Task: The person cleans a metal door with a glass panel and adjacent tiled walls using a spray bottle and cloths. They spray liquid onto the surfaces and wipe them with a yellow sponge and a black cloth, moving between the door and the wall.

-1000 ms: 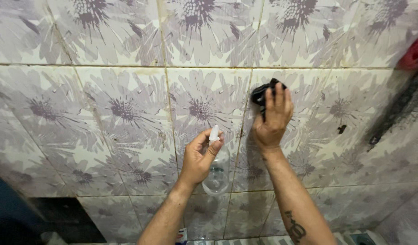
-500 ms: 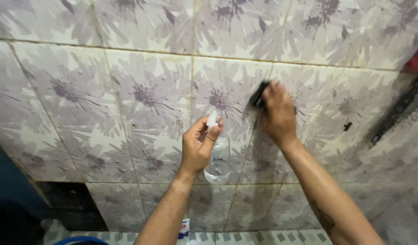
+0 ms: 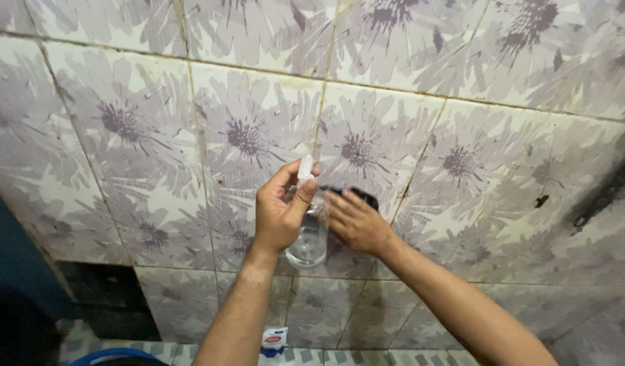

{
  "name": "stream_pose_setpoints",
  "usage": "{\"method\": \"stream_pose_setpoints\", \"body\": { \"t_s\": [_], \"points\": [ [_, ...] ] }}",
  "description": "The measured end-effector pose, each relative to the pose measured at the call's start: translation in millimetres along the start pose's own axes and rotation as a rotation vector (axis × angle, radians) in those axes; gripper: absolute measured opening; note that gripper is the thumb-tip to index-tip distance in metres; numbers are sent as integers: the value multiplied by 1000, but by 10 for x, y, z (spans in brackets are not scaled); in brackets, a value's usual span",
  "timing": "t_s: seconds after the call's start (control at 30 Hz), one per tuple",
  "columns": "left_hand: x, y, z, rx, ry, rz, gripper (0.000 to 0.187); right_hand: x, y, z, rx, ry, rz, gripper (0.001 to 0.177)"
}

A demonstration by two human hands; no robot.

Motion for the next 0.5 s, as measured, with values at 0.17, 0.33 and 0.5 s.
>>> {"method": "stream_pose_setpoints", "body": {
  "t_s": [0.17,0.33,0.5],
  "points": [
    [-129,-97,18,-38,-51,-77,36,-304,-155,99,-16,-279,-45,58],
    [-100,-123,-15,-28,-69,-51,36,-1503,-650,-491,-153,-205,691,65],
    [12,-120,-65,-40,-50,-78,35,-2387,-1348,-1236,-470,127,347,36]
  ]
}}
Point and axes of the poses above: each hand's wrist, its own z-axis away from the middle knuckle, its own y-axis out of the palm, x = y × z, the point moved 3 cm from there along -z, towards the middle knuckle, and after that the axes turned 8 degrees about z, right-handed, at the moved point
